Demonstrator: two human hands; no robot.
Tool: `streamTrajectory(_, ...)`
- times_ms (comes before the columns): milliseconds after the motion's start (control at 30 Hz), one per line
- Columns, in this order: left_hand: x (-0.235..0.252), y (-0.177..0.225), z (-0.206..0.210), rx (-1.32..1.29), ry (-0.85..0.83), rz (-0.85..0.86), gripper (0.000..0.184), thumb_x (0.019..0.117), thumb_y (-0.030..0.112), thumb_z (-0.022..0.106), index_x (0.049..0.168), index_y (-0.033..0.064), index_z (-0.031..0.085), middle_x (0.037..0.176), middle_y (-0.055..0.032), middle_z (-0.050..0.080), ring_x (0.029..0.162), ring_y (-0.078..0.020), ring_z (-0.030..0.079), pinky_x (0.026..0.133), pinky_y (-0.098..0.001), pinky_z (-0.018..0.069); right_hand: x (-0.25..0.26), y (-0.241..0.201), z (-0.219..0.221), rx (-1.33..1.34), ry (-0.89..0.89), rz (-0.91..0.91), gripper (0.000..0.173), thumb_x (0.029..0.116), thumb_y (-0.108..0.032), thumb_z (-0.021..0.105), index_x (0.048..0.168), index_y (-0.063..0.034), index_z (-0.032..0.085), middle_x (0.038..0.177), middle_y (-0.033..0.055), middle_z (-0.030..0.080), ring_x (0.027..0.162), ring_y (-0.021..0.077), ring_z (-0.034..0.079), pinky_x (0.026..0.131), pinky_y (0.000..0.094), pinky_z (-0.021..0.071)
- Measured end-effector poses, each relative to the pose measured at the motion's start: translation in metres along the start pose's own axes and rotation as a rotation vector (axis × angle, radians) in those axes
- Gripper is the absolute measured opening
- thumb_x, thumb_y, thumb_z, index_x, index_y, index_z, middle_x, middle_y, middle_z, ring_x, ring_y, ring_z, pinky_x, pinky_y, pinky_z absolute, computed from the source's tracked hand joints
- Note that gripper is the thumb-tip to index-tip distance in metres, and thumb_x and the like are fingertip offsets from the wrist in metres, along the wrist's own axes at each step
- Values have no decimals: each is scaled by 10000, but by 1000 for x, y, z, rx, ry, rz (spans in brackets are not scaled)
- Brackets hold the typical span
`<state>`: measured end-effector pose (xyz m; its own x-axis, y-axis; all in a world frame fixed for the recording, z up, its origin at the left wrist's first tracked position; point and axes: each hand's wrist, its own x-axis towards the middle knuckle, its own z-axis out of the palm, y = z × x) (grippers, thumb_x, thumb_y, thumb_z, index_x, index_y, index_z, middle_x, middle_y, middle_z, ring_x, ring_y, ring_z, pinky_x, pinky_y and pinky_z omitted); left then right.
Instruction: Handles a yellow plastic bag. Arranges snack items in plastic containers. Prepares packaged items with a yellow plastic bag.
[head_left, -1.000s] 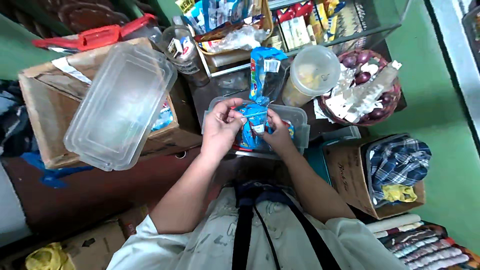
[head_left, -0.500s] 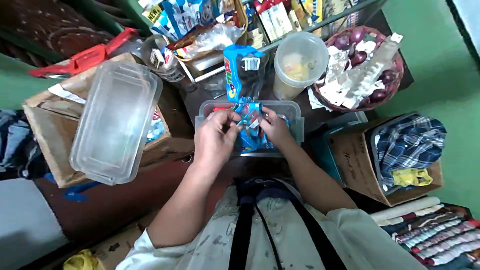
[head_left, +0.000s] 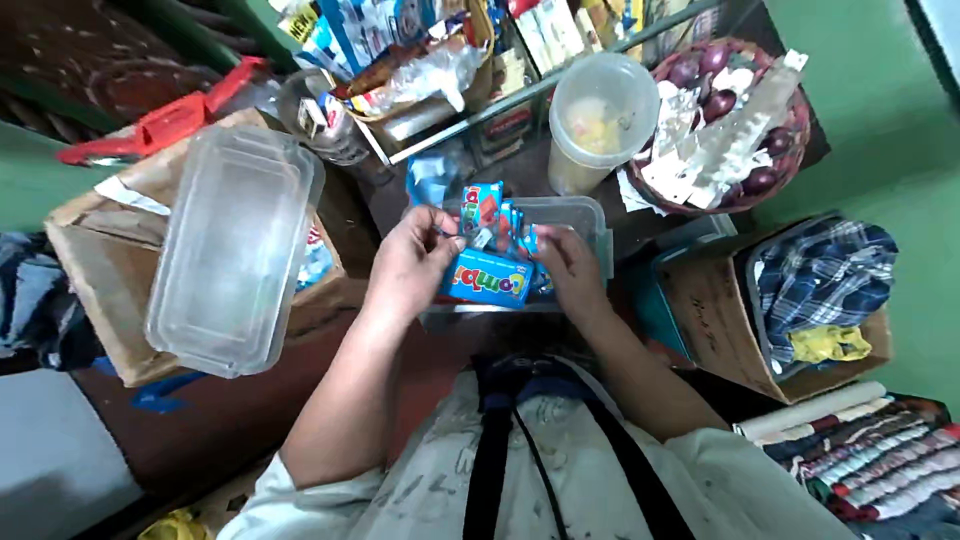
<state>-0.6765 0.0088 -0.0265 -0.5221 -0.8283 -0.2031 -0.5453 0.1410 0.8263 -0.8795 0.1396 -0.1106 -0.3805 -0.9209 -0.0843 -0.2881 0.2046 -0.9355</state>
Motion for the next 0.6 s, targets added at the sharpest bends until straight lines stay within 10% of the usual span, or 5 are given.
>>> streamTrajectory(167,0,-12,6,-247,41,-14,204,1000,149,629,1177,61,577,928,-21,653,783,-82,657,719,-278,587,-25,-10,10,151,-70,38,457,959,-217,709,1364,-39,594,1255,143,643,1029,179,673,862,350,592)
streamTrajectory(400,-6,-3,7,-231,78,139,214,979,142,669,1175,83,606,898,8,652,766,-63,635,714,-233,562,-11,-36,22,217,65,-54,136,977,-71,631,1089,1,662,918,61,687,746,89,651,690,269,580)
streamTrajectory(600,-9,-3,-4,-328,113,192,184,988,119,649,1163,78,612,900,18,655,770,-51,643,712,-219,569,-3,-51,22,107,-21,82,515,931,-153,735,1416,-89,572,1252,146,629,951,202,673,803,372,599)
